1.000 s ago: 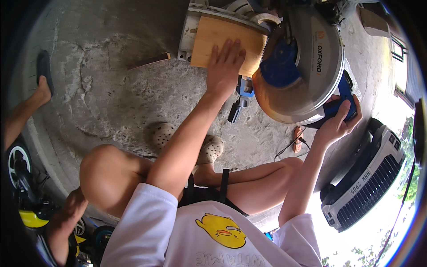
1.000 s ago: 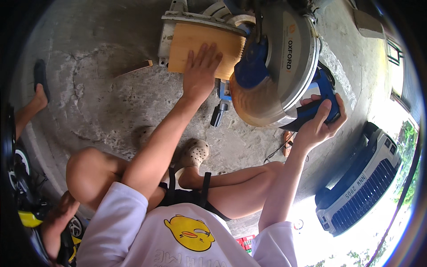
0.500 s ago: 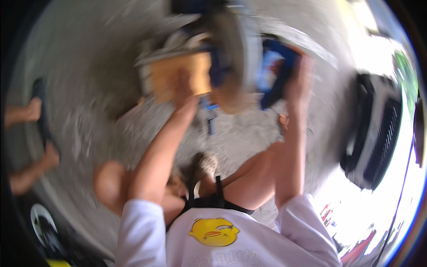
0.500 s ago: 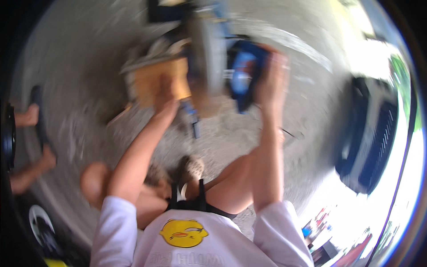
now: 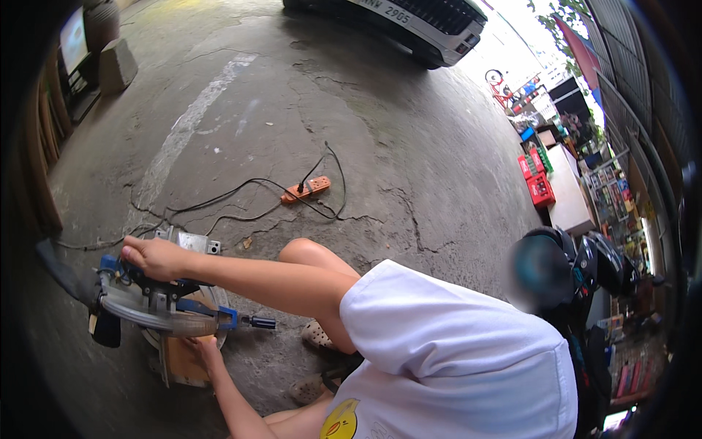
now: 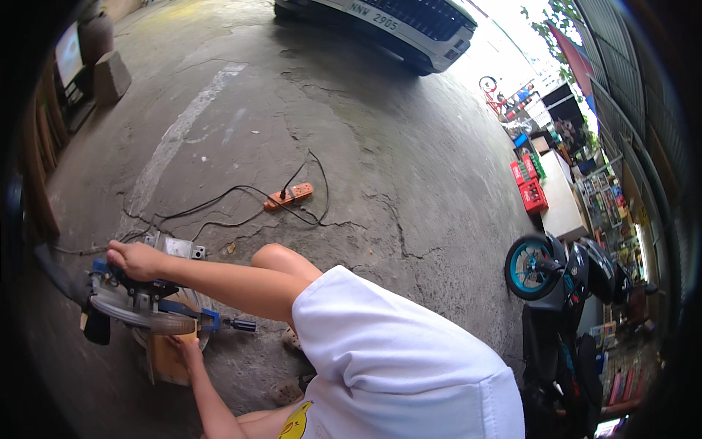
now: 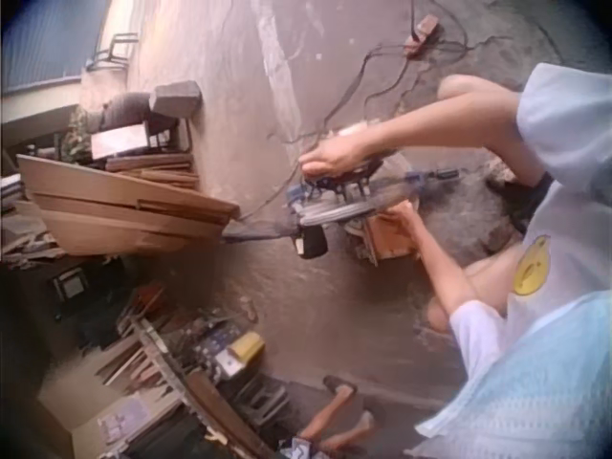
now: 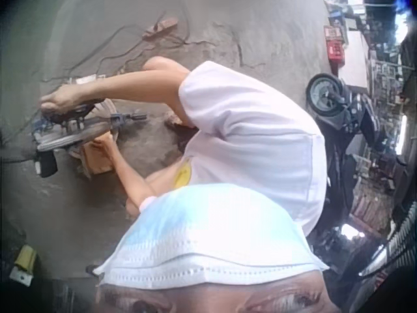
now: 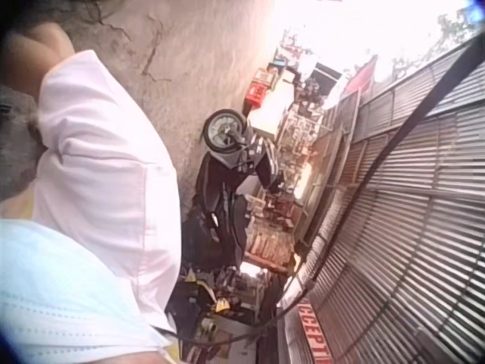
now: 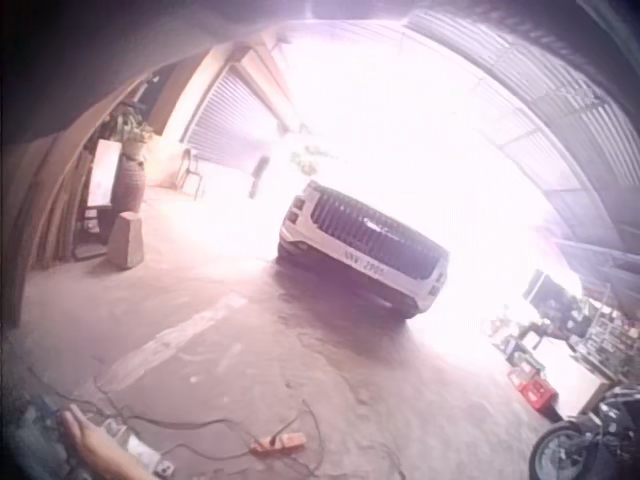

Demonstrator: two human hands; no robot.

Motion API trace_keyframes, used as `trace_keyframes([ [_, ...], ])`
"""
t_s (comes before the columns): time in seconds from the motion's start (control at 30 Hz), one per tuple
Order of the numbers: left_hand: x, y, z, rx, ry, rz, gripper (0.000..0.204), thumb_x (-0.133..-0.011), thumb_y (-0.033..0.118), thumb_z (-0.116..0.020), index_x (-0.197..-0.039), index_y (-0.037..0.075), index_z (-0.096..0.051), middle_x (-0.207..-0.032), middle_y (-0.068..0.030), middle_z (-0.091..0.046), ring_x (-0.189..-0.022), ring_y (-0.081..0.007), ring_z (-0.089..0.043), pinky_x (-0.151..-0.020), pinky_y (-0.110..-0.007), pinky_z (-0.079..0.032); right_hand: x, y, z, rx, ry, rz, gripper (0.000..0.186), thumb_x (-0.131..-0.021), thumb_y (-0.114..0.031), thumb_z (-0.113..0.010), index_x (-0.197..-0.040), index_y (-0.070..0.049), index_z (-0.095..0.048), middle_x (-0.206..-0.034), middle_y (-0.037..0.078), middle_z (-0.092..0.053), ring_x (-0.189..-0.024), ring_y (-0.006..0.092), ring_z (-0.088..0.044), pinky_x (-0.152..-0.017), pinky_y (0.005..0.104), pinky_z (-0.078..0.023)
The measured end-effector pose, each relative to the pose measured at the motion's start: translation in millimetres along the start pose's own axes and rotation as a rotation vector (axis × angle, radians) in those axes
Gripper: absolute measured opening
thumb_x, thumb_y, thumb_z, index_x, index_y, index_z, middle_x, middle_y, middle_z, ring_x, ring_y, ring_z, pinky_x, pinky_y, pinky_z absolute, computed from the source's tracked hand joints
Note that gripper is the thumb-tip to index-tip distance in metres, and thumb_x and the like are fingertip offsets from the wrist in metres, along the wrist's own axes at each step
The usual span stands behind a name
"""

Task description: The person measures and marks a wooden plank with a tape measure and pencil, then uses a miter saw to cut the plank. The cut piece is briefly inspected before the person stands up and walks away.

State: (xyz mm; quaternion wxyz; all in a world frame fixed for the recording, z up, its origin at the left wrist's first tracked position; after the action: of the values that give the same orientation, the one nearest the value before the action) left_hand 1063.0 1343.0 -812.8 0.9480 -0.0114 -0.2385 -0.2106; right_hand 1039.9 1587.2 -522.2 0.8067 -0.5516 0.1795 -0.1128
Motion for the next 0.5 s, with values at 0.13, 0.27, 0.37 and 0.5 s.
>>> trace_keyframes([
  [0.13, -2, -4, 14, -0.081, -0.009, 0.046, 0.101, -0.087, 0.035, -0.073, -0.158, 0.005, -0.008, -0.167, -0.0153, -0.003, -0.153, -0.0342, -0.011, -0.112, -0.059, -0.034, -2, -10, -13, 0.03, -0.021, -0.089, 0.033, -0.106, -0.037, -0.037, -0.111, -0.01, -0.056, -0.097, 0.023, -0.068, -0.095, 0.0447, -0.063, -0.082, 0.0503, -0.048],
  [0.27, 9, 2, 21, -0.118, -0.011, 0.06, 0.101, -0.086, 0.039, -0.073, -0.158, 0.005, -0.01, -0.167, -0.0153, -0.003, -0.153, -0.0346, -0.011, -0.113, -0.06, -0.033, -27, -29, -16, 0.071, 0.017, -0.017, 0.031, -0.103, -0.034, -0.043, -0.104, -0.005, -0.057, -0.092, 0.026, -0.067, -0.093, 0.0483, -0.063, -0.081, 0.0556, -0.048],
  [0.37, 17, 3, 19, -0.102, 0.008, -0.003, 0.099, -0.086, 0.044, -0.071, -0.157, 0.004, -0.014, -0.166, -0.0158, -0.004, -0.152, -0.0358, -0.012, -0.115, -0.059, -0.03, -28, -27, -14, 0.058, 0.029, -0.009, 0.031, -0.102, -0.032, -0.045, -0.104, -0.005, -0.059, -0.092, 0.026, -0.067, -0.093, 0.0477, -0.063, -0.082, 0.0551, -0.049],
  [0.5, 17, 6, 10, -0.122, 0.056, -0.07, 0.094, -0.087, 0.042, -0.071, -0.156, 0.004, -0.019, -0.165, -0.0177, -0.008, -0.151, -0.0374, -0.015, -0.118, -0.054, -0.029, -16, -24, -2, 0.032, 0.04, -0.028, 0.03, -0.102, -0.032, -0.045, -0.105, -0.006, -0.06, -0.093, 0.025, -0.068, -0.092, 0.047, -0.063, -0.083, 0.0543, -0.049],
])
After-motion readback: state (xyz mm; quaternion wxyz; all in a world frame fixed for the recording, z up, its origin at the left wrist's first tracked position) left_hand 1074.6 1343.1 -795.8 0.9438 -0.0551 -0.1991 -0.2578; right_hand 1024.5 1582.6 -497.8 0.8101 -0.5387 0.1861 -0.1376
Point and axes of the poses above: each hand's wrist, its own x-axis away from the middle knuckle, its own z-axis out of the back of the hand, y = z × x, the point moved 1 cm from there along -x, towards the middle knuckle
